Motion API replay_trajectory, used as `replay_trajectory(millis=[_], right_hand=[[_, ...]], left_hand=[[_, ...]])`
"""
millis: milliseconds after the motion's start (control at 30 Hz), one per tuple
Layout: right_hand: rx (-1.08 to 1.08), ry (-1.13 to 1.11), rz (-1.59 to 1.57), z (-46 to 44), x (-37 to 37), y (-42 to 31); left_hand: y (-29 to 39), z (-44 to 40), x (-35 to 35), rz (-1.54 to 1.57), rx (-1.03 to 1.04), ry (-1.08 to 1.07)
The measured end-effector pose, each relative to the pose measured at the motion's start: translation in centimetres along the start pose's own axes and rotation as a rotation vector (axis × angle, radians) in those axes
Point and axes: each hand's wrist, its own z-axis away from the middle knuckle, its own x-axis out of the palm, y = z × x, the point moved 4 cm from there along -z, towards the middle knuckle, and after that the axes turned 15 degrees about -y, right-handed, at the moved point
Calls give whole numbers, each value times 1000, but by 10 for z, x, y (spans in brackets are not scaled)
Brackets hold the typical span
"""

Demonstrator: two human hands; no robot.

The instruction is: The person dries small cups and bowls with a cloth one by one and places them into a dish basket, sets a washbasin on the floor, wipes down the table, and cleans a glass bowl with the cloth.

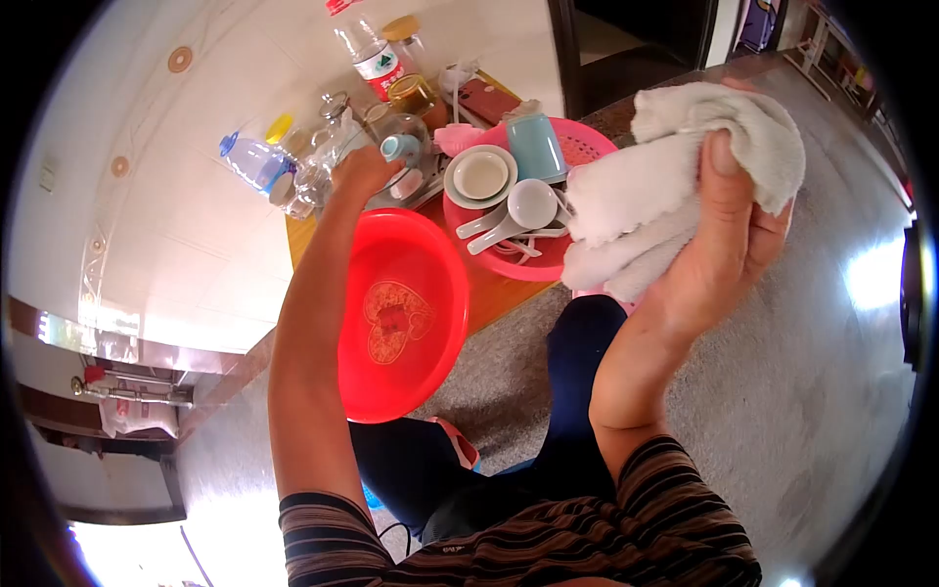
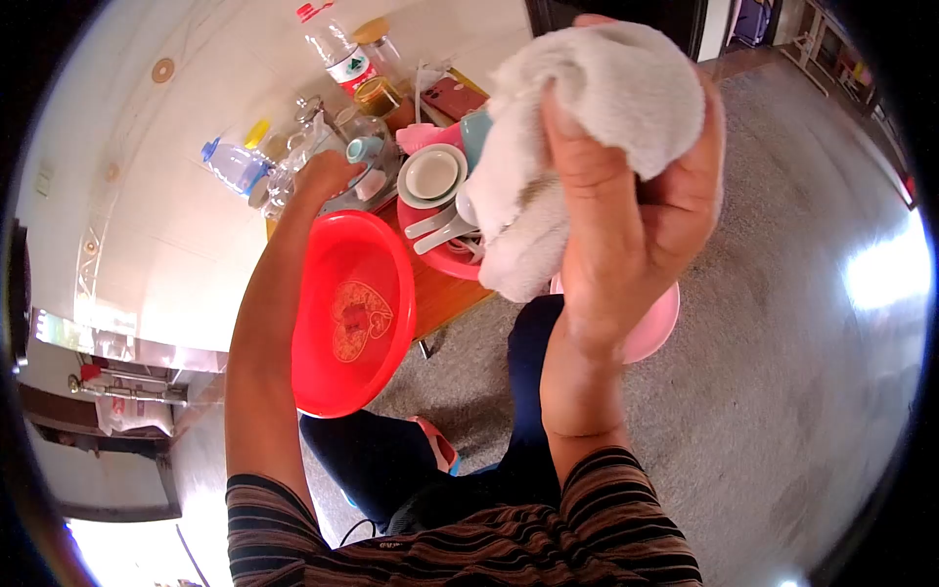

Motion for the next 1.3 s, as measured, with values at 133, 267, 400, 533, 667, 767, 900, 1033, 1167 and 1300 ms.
replay_trajectory(millis=[133, 267, 400, 533, 667, 767, 900, 1033, 1167, 1300], right_hand=[[83, 73, -137, 4, 17, -9], [132, 151, -54, 8, 25, 2], [52, -135, 169, 0, 3, 9], [95, -85, -75, 3, 20, -6], [84, -27, 13, 7, 21, 7], [108, -101, -121, 9, 34, 17], [196, -322, -404, 19, 65, 14], [269, -555, -395, 44, 104, 1], [218, -799, -130, 80, 157, -23], [-81, -921, 117, 111, 186, -31]], left_hand=[[7, -4, 7, 58, -75, -184], [13, -5, 8, 83, -133, -247], [4, -15, 16, 169, -113, -303], [-12, -10, 6, 304, -13, -253], [-34, 28, -23, 588, 77, -183], [-44, 77, -31, 1102, 282, -139], [-41, 162, -19, 1886, 796, -206], [-21, 245, 7, 2009, 997, -146], [-35, 269, 53, 2068, 977, 51], [-38, 296, 64, 1877, 868, 297]])
